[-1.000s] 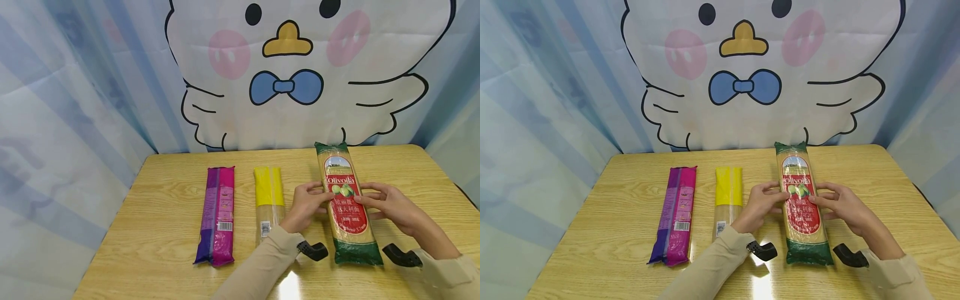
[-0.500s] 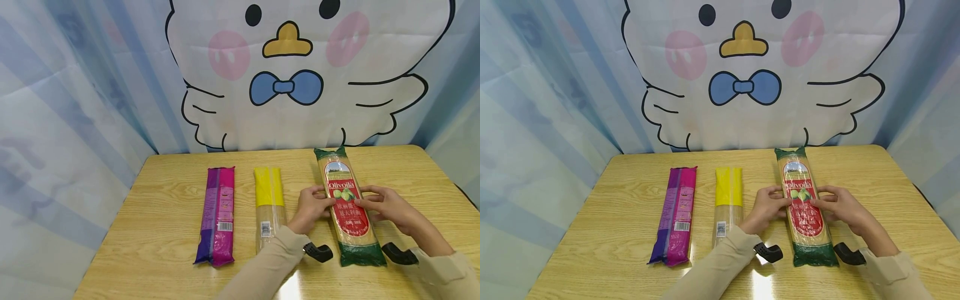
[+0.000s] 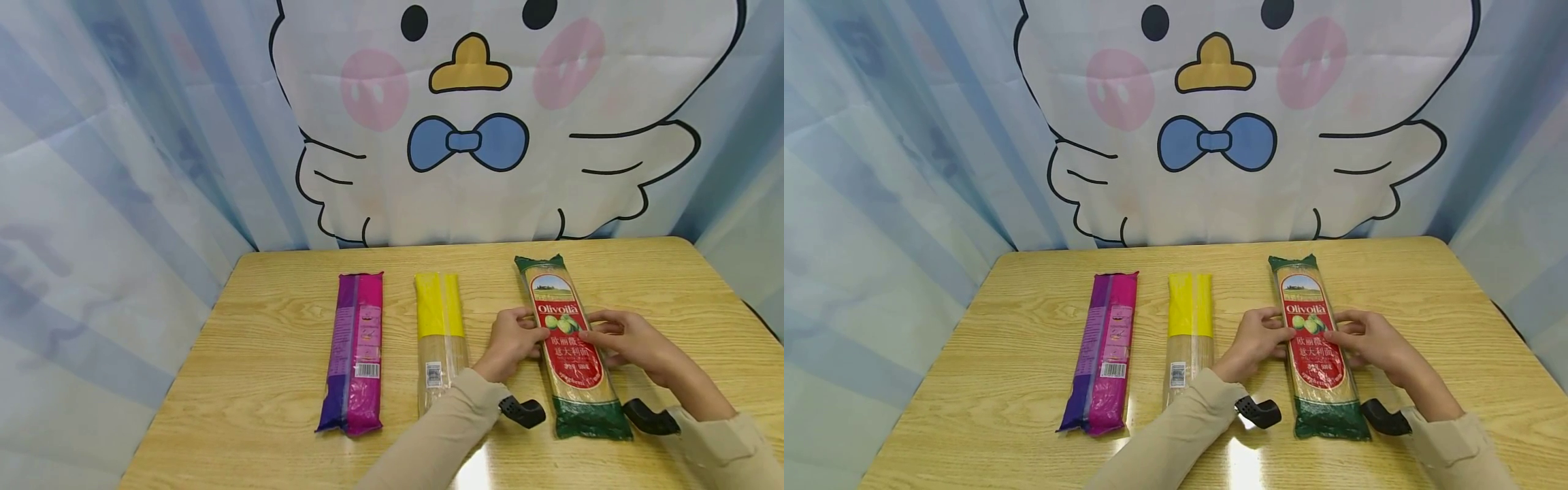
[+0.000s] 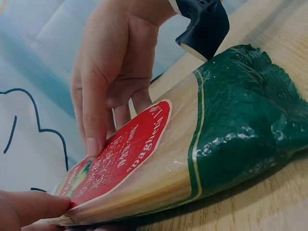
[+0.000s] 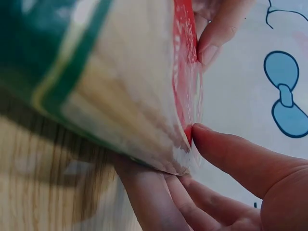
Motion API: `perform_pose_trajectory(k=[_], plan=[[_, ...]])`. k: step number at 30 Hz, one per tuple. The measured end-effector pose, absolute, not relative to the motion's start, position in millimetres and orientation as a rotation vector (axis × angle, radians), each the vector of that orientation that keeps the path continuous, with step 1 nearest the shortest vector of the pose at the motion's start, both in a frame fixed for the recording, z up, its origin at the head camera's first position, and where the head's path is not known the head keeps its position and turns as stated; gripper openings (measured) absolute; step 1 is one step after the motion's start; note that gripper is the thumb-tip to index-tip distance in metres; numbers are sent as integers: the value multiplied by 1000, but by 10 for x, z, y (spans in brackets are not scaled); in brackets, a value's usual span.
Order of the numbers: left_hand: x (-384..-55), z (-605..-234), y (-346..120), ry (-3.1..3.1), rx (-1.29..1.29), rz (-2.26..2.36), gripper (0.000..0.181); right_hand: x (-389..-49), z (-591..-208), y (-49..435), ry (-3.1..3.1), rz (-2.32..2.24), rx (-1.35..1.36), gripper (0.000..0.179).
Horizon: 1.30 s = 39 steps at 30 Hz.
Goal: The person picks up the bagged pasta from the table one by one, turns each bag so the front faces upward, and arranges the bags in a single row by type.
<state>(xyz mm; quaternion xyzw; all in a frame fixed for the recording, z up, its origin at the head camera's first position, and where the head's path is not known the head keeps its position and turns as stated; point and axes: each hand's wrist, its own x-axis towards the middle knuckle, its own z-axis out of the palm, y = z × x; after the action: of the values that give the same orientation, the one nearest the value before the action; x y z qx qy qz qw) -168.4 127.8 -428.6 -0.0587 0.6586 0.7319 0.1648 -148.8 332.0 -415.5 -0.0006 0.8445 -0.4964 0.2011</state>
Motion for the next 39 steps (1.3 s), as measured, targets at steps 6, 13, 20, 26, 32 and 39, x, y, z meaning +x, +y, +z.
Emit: perform_pose_trajectory(k=[6, 13, 20, 26, 32, 39], plan=[[-1693, -4285, 1291, 1925, -144, 2072, 34, -1491, -4176, 3333, 2379, -1362, 13, 64], [-1699, -4272, 1269, 2029, -103, 2047, 27, -1490, -4151, 3314, 2497, -1245, 14, 64], [-1730, -4230, 1200, 2199, -47, 1980, 36, -1474, -4073, 3249, 2700, -1129, 5, 57], [-1724, -4193, 1119, 2150, -26, 2009, 32, -1471, -4047, 3160, 2735, -1108, -14, 54], [-1725, -4157, 1001, 2150, -9, 2018, 32, -1480, -3997, 3059, 2756, -1125, -59, 51], [-1731, -4140, 903, 2156, 26, 2023, 31, -1493, -3939, 2909, 2728, -1176, -99, 50]])
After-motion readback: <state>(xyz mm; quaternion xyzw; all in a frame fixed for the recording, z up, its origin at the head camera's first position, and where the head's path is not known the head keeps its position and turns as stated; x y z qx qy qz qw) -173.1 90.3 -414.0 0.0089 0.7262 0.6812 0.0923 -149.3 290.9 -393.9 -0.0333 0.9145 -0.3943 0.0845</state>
